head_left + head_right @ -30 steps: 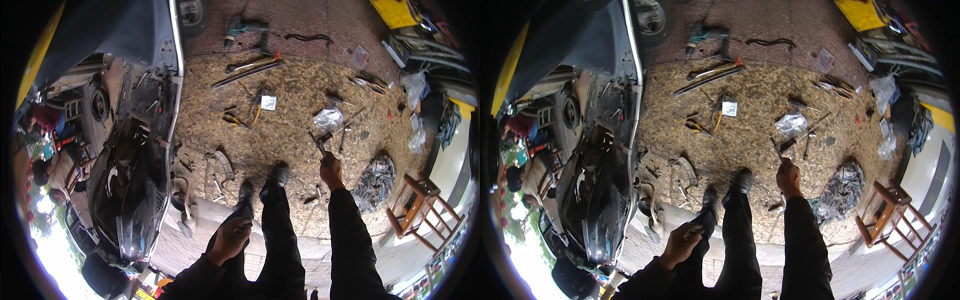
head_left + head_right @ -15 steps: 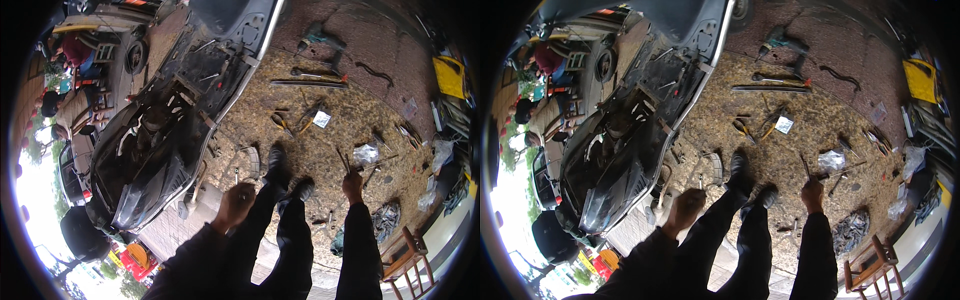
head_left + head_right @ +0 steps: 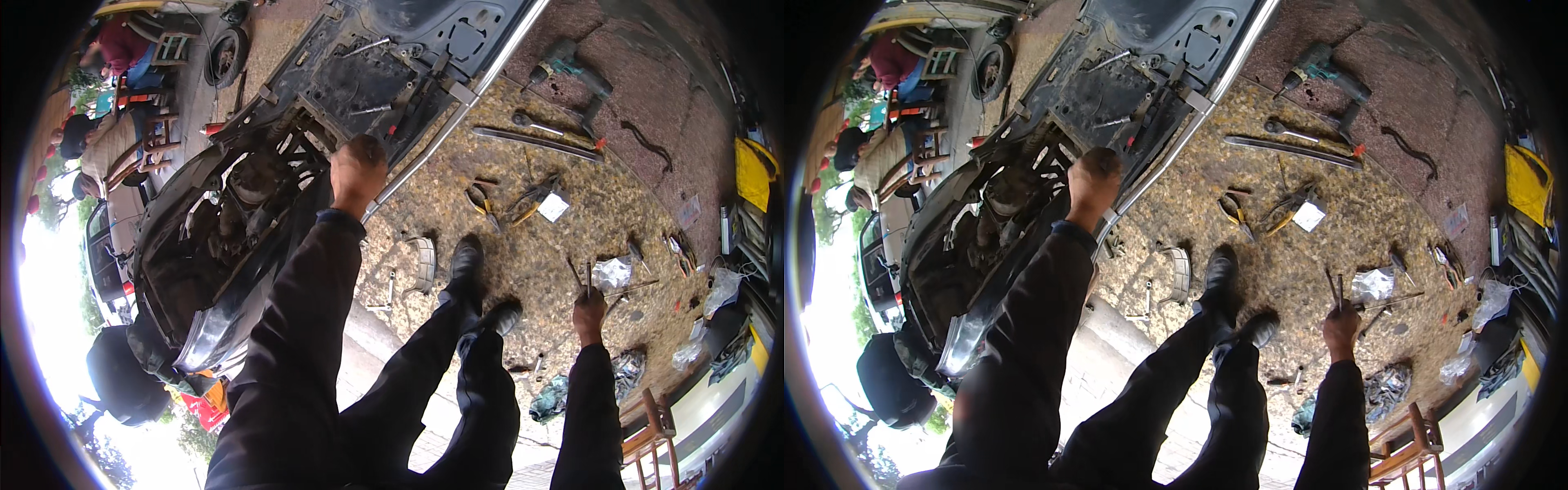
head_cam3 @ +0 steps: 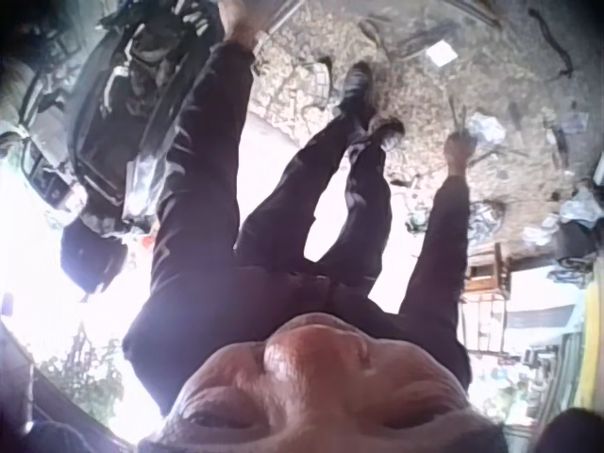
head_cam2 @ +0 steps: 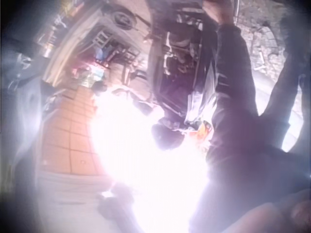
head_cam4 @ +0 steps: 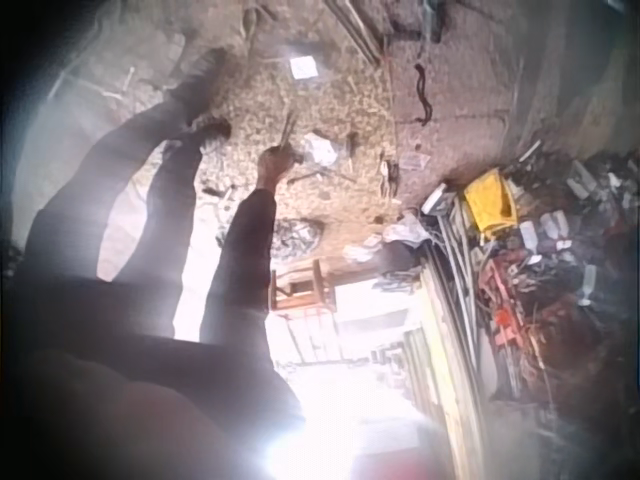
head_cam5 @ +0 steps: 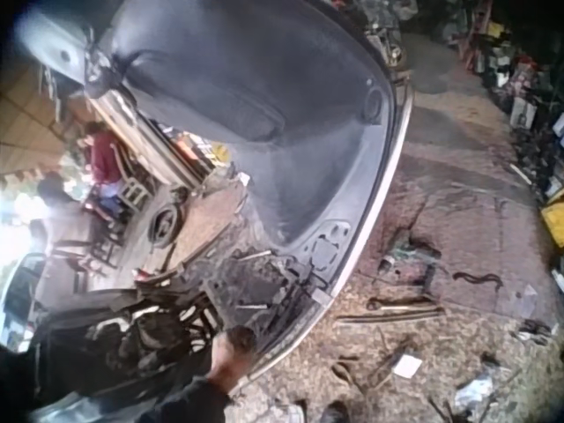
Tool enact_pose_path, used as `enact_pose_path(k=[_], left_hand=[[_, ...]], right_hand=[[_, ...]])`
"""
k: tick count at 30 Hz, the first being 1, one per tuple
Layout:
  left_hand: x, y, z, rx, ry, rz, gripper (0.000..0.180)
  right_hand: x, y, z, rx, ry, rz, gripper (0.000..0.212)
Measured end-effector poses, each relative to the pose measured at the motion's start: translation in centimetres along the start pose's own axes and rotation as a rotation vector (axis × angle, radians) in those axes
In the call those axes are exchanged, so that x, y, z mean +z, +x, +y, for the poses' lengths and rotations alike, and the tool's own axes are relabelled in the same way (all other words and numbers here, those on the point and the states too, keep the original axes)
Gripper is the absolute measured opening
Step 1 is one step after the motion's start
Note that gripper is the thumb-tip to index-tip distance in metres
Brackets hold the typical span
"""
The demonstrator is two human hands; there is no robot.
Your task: The person works under a raised vehicle, using a wrench to loosen and tighten bolts on the suspension assembly. They move between the undercarriage and the floor to retrieve tools and parts, then reposition components by hand.
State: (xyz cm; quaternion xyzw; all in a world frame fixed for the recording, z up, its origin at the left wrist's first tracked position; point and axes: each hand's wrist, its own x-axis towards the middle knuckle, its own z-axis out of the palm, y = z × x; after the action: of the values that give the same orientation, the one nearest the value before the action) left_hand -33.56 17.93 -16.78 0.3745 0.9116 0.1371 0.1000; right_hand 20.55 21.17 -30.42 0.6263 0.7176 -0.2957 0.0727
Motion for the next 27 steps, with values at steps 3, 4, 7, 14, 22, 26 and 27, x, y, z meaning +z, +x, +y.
enact_pose_path(k=[3,4,7,14,22,26,27], left_hand=[[0.0,2.5,-0.8,0.053,0.053,-0.004,0.023],[-0.1,3.0,-0.8,0.064,0.078,-0.017,0.024],[0.2,3.7,0.4,0.205,-0.007,-0.048,0.027],[1.5,5.0,3.7,0.036,0.011,-0.218,0.042],[0.5,4.4,3.0,-0.260,-0.135,-0.318,0.039],[-1.5,-1.8,5.3,0.083,-0.732,-0.210,0.030],[-2.5,-3.2,5.7,0.005,-0.670,-0.422,0.030]], right_hand=[[0.4,0.6,0.7,0.010,-0.053,0.009,0.019],[0.6,0.8,1.0,0.020,-0.047,0.003,0.020],[1.3,1.3,1.5,0.029,-0.047,0.020,0.020],[0.9,1.4,0.3,0.045,-0.050,0.077,0.020],[-0.5,1.2,-1.7,0.042,0.011,0.070,0.011],[-0.5,1.3,-1.8,0.148,0.020,0.017,0.013],[-0.5,1.4,-1.9,0.168,0.010,0.006,0.012]])
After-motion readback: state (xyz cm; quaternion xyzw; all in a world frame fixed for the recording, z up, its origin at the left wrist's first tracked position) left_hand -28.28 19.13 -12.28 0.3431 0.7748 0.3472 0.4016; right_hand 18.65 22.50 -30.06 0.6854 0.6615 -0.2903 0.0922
